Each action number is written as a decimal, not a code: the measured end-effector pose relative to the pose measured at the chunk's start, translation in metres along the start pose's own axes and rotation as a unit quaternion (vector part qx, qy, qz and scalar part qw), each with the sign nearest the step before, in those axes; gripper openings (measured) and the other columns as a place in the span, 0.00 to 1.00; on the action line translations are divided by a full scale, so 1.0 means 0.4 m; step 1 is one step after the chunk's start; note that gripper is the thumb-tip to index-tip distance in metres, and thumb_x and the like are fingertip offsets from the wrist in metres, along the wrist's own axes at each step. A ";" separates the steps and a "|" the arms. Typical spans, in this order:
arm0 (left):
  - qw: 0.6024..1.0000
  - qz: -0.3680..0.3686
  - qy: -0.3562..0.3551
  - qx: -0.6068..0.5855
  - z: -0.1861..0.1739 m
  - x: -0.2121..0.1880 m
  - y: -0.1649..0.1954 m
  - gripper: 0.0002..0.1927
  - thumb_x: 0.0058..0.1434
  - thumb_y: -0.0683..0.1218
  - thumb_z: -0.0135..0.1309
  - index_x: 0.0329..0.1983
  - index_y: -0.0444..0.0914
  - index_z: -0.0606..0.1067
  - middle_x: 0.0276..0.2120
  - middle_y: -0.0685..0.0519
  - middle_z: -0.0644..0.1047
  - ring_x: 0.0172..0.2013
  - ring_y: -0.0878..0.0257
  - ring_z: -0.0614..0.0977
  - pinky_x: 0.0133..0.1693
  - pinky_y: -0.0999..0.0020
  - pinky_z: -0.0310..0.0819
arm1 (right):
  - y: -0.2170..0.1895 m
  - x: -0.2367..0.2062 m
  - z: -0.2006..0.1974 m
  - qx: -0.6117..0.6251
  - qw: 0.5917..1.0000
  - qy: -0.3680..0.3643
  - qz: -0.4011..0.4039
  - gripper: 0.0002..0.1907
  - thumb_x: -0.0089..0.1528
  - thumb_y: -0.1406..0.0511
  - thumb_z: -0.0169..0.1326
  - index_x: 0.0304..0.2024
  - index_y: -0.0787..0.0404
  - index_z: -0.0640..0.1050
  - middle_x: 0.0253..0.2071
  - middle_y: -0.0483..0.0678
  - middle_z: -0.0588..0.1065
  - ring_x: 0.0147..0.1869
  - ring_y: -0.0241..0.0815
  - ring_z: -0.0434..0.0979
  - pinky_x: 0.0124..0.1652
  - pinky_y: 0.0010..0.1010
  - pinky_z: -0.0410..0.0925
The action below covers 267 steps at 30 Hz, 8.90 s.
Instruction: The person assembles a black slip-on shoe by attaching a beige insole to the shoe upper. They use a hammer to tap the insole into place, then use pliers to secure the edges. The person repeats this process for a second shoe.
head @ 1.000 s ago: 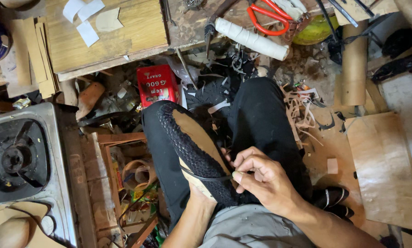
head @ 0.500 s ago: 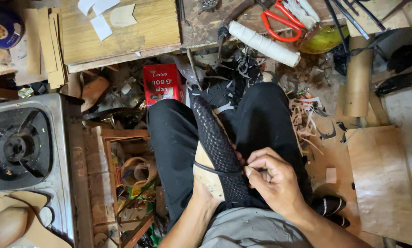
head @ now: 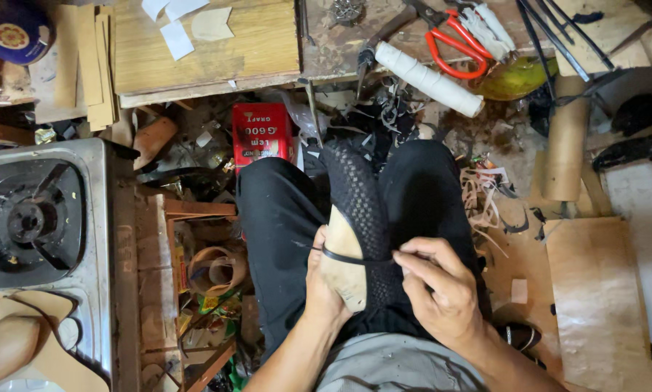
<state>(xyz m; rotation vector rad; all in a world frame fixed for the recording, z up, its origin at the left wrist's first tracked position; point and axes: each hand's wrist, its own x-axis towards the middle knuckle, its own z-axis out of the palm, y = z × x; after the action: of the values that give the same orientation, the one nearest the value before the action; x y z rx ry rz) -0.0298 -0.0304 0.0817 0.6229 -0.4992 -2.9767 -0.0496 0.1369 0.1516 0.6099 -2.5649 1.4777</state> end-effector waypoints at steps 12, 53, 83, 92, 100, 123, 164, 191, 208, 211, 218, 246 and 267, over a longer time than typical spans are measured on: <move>0.929 0.192 -0.006 0.316 0.087 0.008 -0.048 0.06 0.67 0.38 0.56 0.35 0.34 0.71 0.54 0.45 0.76 0.51 0.61 0.77 0.55 0.66 0.72 | 0.126 -0.085 0.078 0.333 0.913 -0.069 0.227 0.48 0.57 0.49 0.68 0.70 0.70 0.65 0.53 0.57 0.73 0.51 0.47 0.76 0.44 0.41 0.73; 0.901 -0.078 -0.187 0.384 0.077 -0.025 0.057 0.25 0.63 0.42 0.59 0.64 0.30 0.74 0.58 0.50 0.79 0.56 0.66 0.78 0.62 0.68 0.69 | 0.215 -0.143 0.006 0.116 0.988 -0.105 0.010 0.30 0.65 0.54 0.53 0.61 0.68 0.71 0.59 0.55 0.74 0.62 0.49 0.76 0.60 0.40 0.68; 0.521 0.104 -0.229 0.816 0.053 0.076 0.375 0.40 0.49 0.56 0.67 0.64 0.34 0.71 0.50 0.38 0.79 0.52 0.42 0.80 0.53 0.54 0.73 | -0.030 0.211 0.126 -0.165 0.940 -0.180 -0.238 0.22 0.50 0.63 0.67 0.46 0.64 0.80 0.41 0.48 0.74 0.47 0.52 0.75 0.48 0.45 0.67; 0.531 0.080 -0.277 0.797 0.039 0.121 0.407 0.41 0.46 0.49 0.66 0.65 0.33 0.70 0.54 0.38 0.78 0.55 0.42 0.79 0.55 0.54 0.72 | -0.018 0.190 0.159 -0.135 0.929 -0.189 -0.289 0.10 0.52 0.69 0.65 0.37 0.58 0.81 0.39 0.47 0.75 0.41 0.50 0.75 0.41 0.42 0.64; 0.503 0.074 -0.279 0.814 0.042 0.117 0.382 0.41 0.47 0.51 0.67 0.64 0.32 0.70 0.59 0.41 0.75 0.58 0.44 0.76 0.57 0.55 0.70 | -0.005 0.203 0.151 -0.088 0.933 -0.229 -0.264 0.11 0.51 0.69 0.65 0.36 0.60 0.80 0.39 0.47 0.75 0.41 0.50 0.76 0.42 0.41 0.66; 0.531 0.193 -0.207 0.799 0.017 0.059 0.332 0.39 0.50 0.57 0.68 0.62 0.34 0.73 0.48 0.39 0.81 0.48 0.43 0.81 0.48 0.51 0.75 | -0.020 0.213 0.162 -0.039 0.957 -0.281 -0.060 0.17 0.54 0.66 0.65 0.44 0.68 0.81 0.36 0.51 0.76 0.28 0.45 0.76 0.29 0.34 0.69; 0.487 0.317 -0.212 0.786 -0.052 0.007 0.269 0.54 0.53 0.57 0.68 0.74 0.30 0.54 0.37 0.45 0.80 0.40 0.48 0.81 0.42 0.54 0.73 | 0.006 0.247 0.221 -0.134 0.922 -0.333 0.142 0.19 0.46 0.61 0.73 0.35 0.63 0.81 0.24 0.47 0.77 0.27 0.43 0.77 0.30 0.32 0.71; 0.533 0.287 -0.180 0.775 -0.030 -0.018 0.264 0.32 0.50 0.56 0.69 0.54 0.38 0.72 0.33 0.50 0.80 0.41 0.50 0.82 0.41 0.54 0.73 | 0.031 0.173 0.192 0.039 0.965 -0.247 -0.077 0.06 0.58 0.70 0.64 0.37 0.64 0.83 0.31 0.45 0.78 0.26 0.32 0.74 0.27 0.24 0.65; 0.511 0.278 -0.192 0.791 -0.027 -0.025 0.272 0.32 0.45 0.49 0.67 0.55 0.37 0.75 0.54 0.47 0.78 0.49 0.49 0.80 0.49 0.54 0.74 | -0.061 0.126 0.194 -0.069 0.967 -0.199 -0.143 0.08 0.58 0.72 0.62 0.40 0.66 0.82 0.35 0.49 0.77 0.32 0.44 0.79 0.33 0.32 0.71; 0.507 0.271 -0.208 0.791 -0.027 -0.021 0.280 0.32 0.46 0.49 0.67 0.55 0.37 0.75 0.53 0.48 0.78 0.48 0.49 0.80 0.49 0.55 0.76 | -0.052 0.120 0.187 -0.088 0.960 -0.210 -0.161 0.11 0.56 0.72 0.61 0.42 0.65 0.82 0.35 0.49 0.77 0.32 0.44 0.79 0.34 0.34 0.71; 0.475 0.239 -0.210 0.820 -0.015 -0.024 0.273 0.32 0.45 0.51 0.67 0.55 0.37 0.76 0.54 0.47 0.79 0.43 0.47 0.81 0.40 0.53 0.78 | -0.075 0.078 0.180 -0.324 0.861 -0.263 -0.290 0.18 0.55 0.67 0.57 0.48 0.66 0.79 0.40 0.49 0.75 0.43 0.48 0.77 0.41 0.40 0.69; 0.476 0.263 -0.237 0.805 0.020 0.130 0.341 0.30 0.47 0.54 0.69 0.51 0.38 0.77 0.50 0.50 0.81 0.43 0.50 0.81 0.42 0.56 0.76 | 0.096 0.306 0.017 0.011 1.000 0.004 -0.020 0.17 0.73 0.65 0.50 0.61 0.69 0.69 0.38 0.51 0.75 0.34 0.40 0.76 0.37 0.30 0.71; 0.443 0.268 -0.250 0.818 0.074 0.123 0.331 0.30 0.41 0.49 0.70 0.48 0.38 0.75 0.44 0.50 0.78 0.42 0.47 0.79 0.39 0.52 0.75 | 0.054 0.038 0.130 -0.037 0.983 -0.131 0.124 0.16 0.64 0.61 0.56 0.49 0.65 0.77 0.26 0.51 0.77 0.27 0.40 0.78 0.29 0.34 0.71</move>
<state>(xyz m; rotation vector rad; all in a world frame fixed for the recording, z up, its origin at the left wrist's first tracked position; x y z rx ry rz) -0.0880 -0.1527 0.1316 -0.5156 -2.7843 -1.0187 -0.0670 0.0979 0.1120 0.5211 -2.9790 1.4480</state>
